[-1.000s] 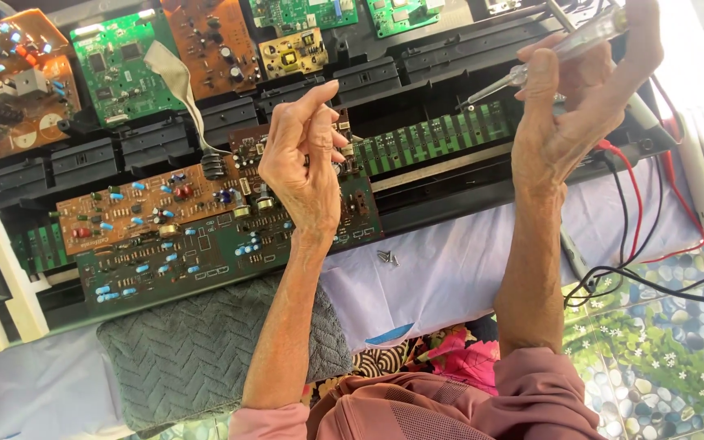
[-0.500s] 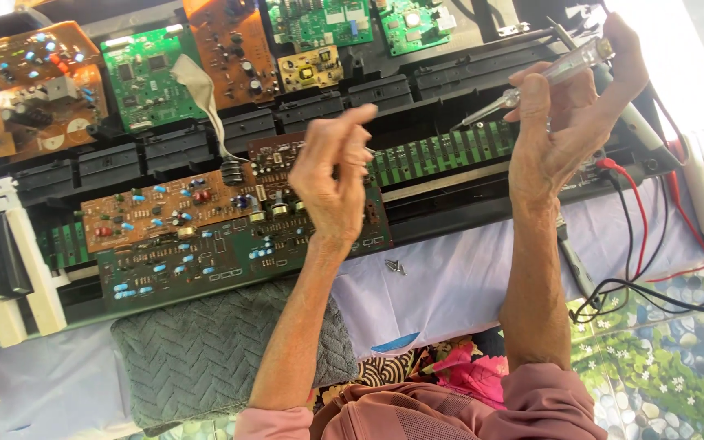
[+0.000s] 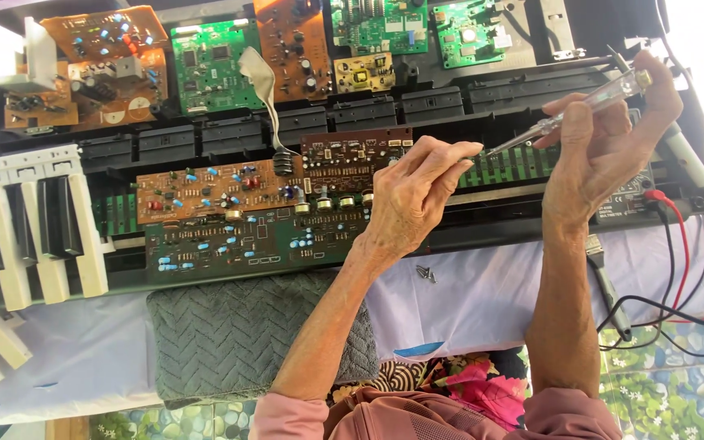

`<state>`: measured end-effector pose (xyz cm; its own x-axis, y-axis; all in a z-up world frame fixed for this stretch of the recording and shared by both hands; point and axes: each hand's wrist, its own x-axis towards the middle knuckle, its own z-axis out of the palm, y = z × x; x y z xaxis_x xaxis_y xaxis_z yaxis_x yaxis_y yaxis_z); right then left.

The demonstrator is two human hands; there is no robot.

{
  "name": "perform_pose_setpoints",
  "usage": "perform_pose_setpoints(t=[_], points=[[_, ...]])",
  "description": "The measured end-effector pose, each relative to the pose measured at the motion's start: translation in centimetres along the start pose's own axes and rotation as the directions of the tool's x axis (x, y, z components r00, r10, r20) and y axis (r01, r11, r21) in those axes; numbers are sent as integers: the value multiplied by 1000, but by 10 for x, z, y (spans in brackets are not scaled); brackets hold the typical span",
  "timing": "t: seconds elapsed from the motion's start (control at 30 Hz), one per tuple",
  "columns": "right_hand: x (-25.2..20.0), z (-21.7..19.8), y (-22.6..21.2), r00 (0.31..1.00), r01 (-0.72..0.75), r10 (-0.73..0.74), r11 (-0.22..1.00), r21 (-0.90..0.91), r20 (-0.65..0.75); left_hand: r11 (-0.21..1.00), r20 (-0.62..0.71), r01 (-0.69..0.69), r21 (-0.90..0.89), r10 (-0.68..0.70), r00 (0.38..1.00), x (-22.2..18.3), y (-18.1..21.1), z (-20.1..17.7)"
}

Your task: Repairing an electronic keyboard by cleaning circuit boards with a brush, probing components with a tool, and repositioning internal hardware.

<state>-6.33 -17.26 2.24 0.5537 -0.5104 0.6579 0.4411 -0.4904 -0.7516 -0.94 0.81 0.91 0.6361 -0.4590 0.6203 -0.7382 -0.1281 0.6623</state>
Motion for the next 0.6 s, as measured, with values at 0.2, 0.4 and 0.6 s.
perform_pose_setpoints(t=[0.2,0.4,0.6], points=[[3,7,-16,999,26,-23,998,-52,44,1000,-19,-9,10,9,1000,-1,-3,1],[2,7,-14,998,6,-5,1000,-13,66,996,-136,-36,-87,24,990,3,-10,1],[5,9,-9,993,67,-73,996,63,90,981,-253,75,-181,-120,960,9,-5,-11]])
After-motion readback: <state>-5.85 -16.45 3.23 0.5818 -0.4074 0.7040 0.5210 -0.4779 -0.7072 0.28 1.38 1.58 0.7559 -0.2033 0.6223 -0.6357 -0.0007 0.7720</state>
